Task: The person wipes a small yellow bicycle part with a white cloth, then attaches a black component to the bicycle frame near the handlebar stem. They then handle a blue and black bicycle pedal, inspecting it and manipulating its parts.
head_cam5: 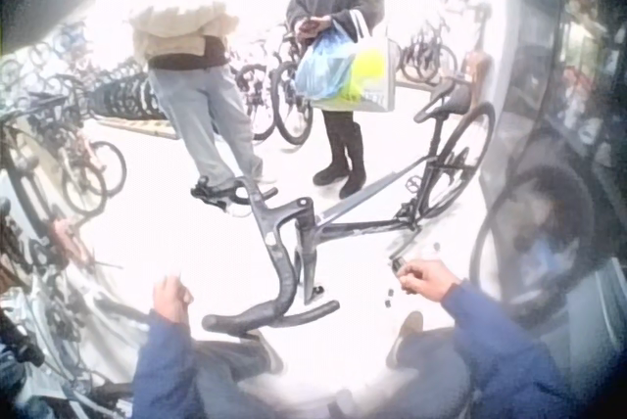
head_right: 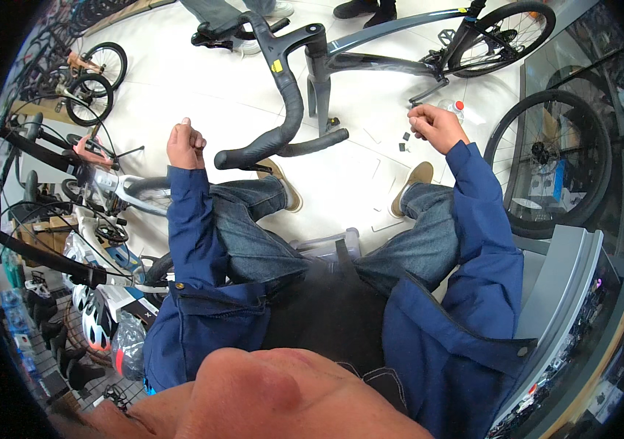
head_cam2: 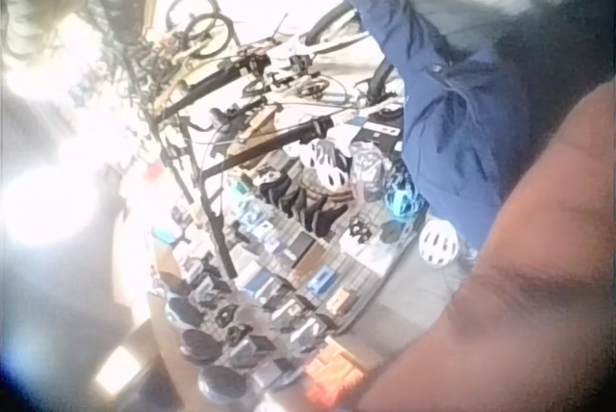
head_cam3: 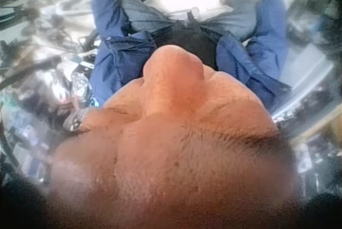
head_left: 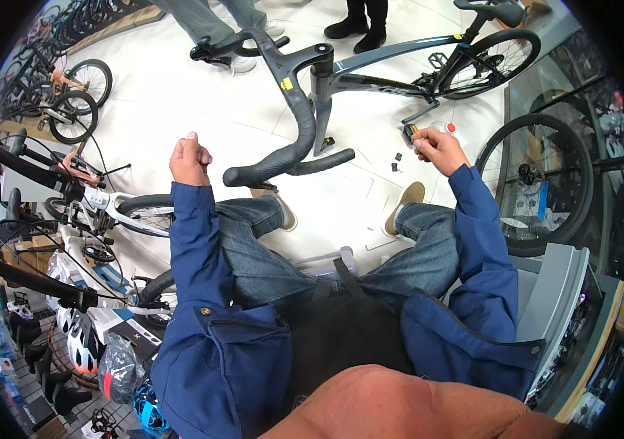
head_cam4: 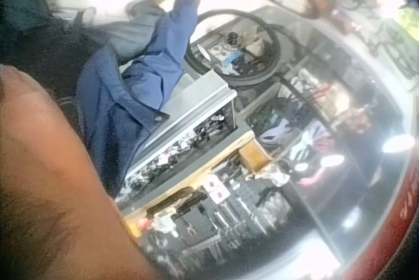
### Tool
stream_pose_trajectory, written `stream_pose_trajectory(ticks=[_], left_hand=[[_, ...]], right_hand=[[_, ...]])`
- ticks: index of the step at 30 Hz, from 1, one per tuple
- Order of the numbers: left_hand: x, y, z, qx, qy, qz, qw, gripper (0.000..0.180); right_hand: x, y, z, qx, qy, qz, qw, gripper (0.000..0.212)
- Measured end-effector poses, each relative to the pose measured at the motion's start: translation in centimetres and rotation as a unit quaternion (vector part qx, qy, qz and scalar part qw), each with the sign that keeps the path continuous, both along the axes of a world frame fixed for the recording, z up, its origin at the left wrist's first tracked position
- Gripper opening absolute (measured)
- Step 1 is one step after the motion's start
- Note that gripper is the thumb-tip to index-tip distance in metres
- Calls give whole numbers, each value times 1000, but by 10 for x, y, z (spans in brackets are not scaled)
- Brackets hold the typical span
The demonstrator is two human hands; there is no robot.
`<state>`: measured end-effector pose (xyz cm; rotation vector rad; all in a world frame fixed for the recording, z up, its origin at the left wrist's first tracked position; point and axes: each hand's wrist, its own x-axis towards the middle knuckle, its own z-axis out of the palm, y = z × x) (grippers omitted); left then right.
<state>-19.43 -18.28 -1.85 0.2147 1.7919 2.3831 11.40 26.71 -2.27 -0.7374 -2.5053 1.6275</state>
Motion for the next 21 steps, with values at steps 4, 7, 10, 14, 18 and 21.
stream_pose_trajectory(ticks=[4, 7, 10, 14, 18, 21], left_hand=[[-1, -3, -1, 18, 3, -4, 1000, 40], [-1, -5, -2, 28, 3, -4, 1000, 41], [-1, -5, -2, 31, 7, -7, 999, 41], [0, -5, -1, 55, 14, -10, 998, 42], [0, -6, -1, 54, 15, -12, 998, 42], [0, -6, 0, 50, 17, -12, 999, 41]], right_hand=[[2, 0, 0, -1, -15, 1, 1000, 23], [3, 1, 0, -8, -20, -2, 1000, 23], [4, 2, 1, -5, -11, 7, 1000, 22], [5, 2, 1, -12, -5, 3, 1000, 22], [6, 2, 1, -4, -8, 3, 1000, 22], [6, 2, 2, 1, -9, 5, 1000, 22]])
